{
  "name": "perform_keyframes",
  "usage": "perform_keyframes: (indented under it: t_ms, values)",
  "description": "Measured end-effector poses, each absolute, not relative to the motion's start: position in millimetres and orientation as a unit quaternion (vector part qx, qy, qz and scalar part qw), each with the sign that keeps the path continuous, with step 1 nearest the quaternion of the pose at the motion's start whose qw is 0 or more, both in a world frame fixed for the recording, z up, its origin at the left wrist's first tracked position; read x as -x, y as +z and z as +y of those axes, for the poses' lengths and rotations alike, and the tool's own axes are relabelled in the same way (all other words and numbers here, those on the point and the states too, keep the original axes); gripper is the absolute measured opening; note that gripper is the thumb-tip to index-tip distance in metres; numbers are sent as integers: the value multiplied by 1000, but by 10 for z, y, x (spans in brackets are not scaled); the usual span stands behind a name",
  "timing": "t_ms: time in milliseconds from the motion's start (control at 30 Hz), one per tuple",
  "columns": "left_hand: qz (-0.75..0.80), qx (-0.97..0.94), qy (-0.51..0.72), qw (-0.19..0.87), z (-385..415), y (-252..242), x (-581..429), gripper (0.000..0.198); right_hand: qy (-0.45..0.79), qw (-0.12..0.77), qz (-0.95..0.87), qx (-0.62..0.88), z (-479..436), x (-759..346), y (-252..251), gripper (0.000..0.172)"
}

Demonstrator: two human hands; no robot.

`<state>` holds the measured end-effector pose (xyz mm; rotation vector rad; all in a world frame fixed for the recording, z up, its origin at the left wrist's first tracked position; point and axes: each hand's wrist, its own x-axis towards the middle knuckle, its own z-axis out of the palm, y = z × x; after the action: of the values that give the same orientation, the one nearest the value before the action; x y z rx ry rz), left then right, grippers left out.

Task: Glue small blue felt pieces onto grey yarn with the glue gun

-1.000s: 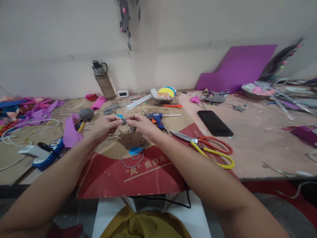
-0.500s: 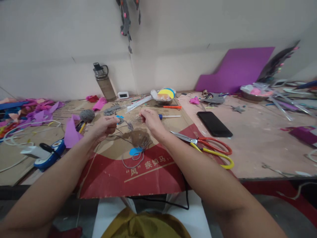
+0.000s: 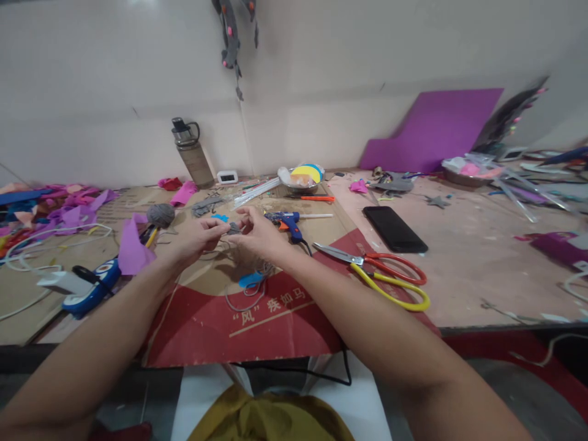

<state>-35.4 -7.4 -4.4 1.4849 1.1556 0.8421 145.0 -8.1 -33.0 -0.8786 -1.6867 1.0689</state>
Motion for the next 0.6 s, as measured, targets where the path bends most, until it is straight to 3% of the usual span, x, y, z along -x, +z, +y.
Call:
perform_keyframes:
  t_ms: [100, 300, 433, 600]
  values:
    - [485, -621, 344, 511, -87, -43, 350, 40, 354, 454, -727, 374, -105, -1453, -350, 60]
    - [465, -616, 341, 537, -103, -21, 323, 43, 261, 450, -763, 383, -126, -1462, -326, 25]
    - [450, -612, 356, 543, -88, 27, 364, 42, 243, 441, -776, 379, -135, -1472, -301, 27]
    - [485, -674, 330, 449, -41, 65, 489, 32, 235, 434, -772, 401, -158, -1479, -273, 29]
